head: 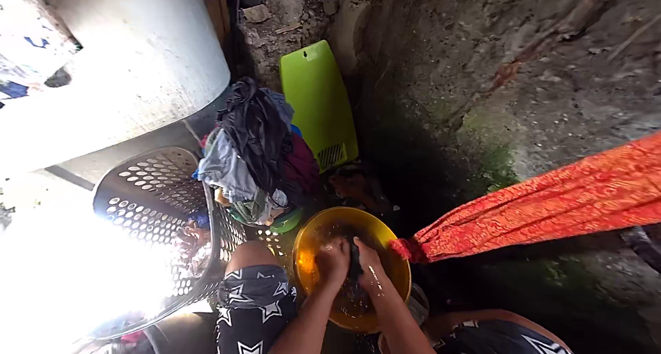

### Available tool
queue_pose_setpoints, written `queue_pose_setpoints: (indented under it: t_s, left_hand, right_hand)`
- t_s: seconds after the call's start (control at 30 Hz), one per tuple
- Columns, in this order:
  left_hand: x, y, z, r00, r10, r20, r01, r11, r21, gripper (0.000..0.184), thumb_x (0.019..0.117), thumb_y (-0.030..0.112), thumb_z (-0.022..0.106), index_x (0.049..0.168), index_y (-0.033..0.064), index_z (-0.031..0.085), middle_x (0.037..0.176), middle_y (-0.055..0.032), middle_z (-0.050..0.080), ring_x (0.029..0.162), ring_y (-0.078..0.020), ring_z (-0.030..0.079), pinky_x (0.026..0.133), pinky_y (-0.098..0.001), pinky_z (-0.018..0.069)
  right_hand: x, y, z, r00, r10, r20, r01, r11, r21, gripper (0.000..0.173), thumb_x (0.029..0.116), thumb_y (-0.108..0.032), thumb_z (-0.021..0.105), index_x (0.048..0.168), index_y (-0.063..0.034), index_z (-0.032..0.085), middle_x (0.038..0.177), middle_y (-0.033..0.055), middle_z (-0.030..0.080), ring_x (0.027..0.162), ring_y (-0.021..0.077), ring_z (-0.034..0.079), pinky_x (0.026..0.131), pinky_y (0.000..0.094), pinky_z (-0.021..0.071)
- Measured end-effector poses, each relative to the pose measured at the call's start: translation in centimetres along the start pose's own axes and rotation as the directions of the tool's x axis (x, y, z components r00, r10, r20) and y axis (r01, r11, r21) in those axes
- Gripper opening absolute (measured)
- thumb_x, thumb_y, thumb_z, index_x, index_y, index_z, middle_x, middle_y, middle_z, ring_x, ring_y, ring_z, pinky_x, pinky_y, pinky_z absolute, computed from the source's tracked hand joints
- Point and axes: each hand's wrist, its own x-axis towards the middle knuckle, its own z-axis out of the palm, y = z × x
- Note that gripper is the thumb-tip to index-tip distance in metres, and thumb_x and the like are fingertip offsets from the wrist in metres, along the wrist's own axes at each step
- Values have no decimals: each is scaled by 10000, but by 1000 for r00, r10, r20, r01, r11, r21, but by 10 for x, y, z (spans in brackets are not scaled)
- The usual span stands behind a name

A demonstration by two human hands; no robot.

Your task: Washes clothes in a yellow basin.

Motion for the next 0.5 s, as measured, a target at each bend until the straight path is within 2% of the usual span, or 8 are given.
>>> queue_pose_setpoints:
  t_s: [0.07, 0.13, 0.23, 0.3, 0.37, 0.4, 0.47, 0.5]
  left_hand:
    - [32, -20, -8, 965, -254, 66, 256, 966, -40, 413, 1090, 348, 463, 1266, 52, 690, 1243, -213, 699, 1181, -382, 667, 980, -596, 513]
    - [42, -34, -1, 981, -182, 65, 189, 973, -132, 417, 1076, 371, 518, 1322, 62, 650, 1316, -203, 666, 1245, -369, 633, 1040, -570, 497]
    - [34, -43, 15, 944, 30, 327, -43, 999, 32, 431, 1047, 242, 580, 1463, 134, 547, 1574, -247, 412, 1433, -457, 422, 1127, -606, 412]
    - [21, -45, 16, 866, -64, 496, -38, 980, 194, 540, 999, 92, 607, 1523, 84, 478, 1559, -257, 437, 1398, -458, 472, 1097, -625, 433]
    - [16, -45, 10, 816, -220, 534, 55, 950, 308, 529, 984, 77, 609, 1489, -5, 477, 1486, -253, 524, 1359, -425, 526, 1080, -608, 449]
    - [18, -44, 8, 815, -263, 517, 111, 946, 305, 517, 985, 85, 608, 1472, -31, 481, 1483, -253, 523, 1362, -412, 524, 1084, -591, 449]
    - [22, -34, 3, 876, -259, 406, 204, 963, 174, 491, 979, 129, 628, 1435, -22, 527, 1473, -238, 534, 1342, -381, 548, 1074, -557, 471]
    - [18, -22, 1, 919, -227, 321, 207, 974, 97, 436, 975, 155, 647, 1378, -1, 588, 1457, -215, 555, 1311, -362, 579, 1049, -540, 496]
  right_hand:
    - [9, 2, -4, 985, -171, 0, 163, 939, -303, 401, 1105, -290, 461, 1076, 72, 631, 986, 178, 632, 924, 230, 614, 845, 413, 508]
    - [28, 15, -26, 941, -262, 212, 333, 629, -703, 413, 1076, -243, 523, 1314, 91, 571, 1332, 329, 578, 1271, 435, 562, 1079, 562, 433]
    - [38, 48, -37, 958, 68, 280, 264, 177, -948, 652, 1028, -266, 611, 1574, -23, 352, 1554, 372, 342, 1416, 536, 396, 1149, 639, 360]
    - [37, 53, -35, 941, 224, 256, 241, 88, -966, 594, 1038, -226, 586, 1562, -32, 383, 1535, 320, 423, 1415, 478, 437, 1158, 607, 364]
    - [37, 38, -35, 929, 135, 345, 307, 240, -921, 451, 1014, -167, 615, 1431, -6, 555, 1413, 266, 581, 1344, 414, 541, 1140, 571, 401]
    - [34, 30, -36, 927, 10, 374, 337, 415, -845, 362, 991, -129, 652, 1314, 34, 631, 1323, 259, 639, 1282, 380, 592, 1119, 528, 428]
    - [30, 26, -29, 930, -240, 278, 349, 811, -469, 270, 967, -18, 621, 1209, 98, 656, 1223, 238, 668, 1154, 276, 629, 1028, 413, 484]
    - [26, 27, -24, 943, -248, 223, 304, 914, -269, 300, 1004, -35, 571, 1268, 103, 602, 1254, 228, 636, 1145, 240, 607, 1000, 393, 486]
